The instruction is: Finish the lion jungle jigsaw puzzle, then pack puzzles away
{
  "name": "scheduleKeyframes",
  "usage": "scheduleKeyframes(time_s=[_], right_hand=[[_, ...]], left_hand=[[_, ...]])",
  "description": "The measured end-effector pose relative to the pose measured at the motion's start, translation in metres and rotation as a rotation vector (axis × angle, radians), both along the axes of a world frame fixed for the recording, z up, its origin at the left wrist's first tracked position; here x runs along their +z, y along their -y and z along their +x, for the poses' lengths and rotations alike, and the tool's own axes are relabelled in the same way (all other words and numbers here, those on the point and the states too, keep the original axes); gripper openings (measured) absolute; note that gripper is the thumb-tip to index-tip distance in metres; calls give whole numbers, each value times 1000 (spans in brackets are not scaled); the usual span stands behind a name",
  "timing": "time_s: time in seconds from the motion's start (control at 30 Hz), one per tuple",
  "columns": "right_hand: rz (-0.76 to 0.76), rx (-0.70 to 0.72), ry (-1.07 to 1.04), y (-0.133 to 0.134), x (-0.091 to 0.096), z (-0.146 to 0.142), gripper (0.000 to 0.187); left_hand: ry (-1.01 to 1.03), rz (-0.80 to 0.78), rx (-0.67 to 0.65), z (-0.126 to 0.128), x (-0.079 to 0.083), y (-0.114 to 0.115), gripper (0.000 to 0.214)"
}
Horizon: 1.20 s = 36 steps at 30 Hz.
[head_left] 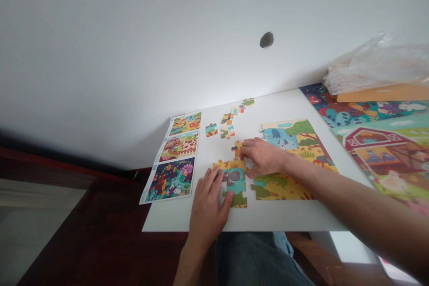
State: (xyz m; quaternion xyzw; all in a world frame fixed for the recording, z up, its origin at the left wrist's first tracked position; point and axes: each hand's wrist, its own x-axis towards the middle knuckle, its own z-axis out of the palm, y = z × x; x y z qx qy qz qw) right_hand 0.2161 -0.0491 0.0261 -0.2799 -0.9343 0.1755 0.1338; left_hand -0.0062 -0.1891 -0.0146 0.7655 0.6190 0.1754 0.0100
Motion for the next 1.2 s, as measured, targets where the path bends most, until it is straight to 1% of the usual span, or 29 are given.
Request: scheduleKeyframes(time_s=[0.13, 0.33, 0.47, 0.7, 0.93, 1.2], right_hand=[[33, -1, -11, 1, 0, 0, 35], [52, -12, 2, 0, 2, 1, 33], [75, -19, 1, 1, 3, -1, 34], [114, 9, -20, 0, 0, 0, 34], [208, 25, -28, 2, 5, -2, 34], [304, 63, -44, 6, 7, -2, 34]], left_hand=[[7, 1, 13, -1, 1, 2, 53], [21, -6, 28, 0, 0, 0, 51], [16, -15, 38, 0, 0, 1, 53], [2, -19, 46, 1, 1, 1, 55], [20, 5, 66, 1, -2, 0, 56], [3, 28, 75, 5, 1, 0, 55]])
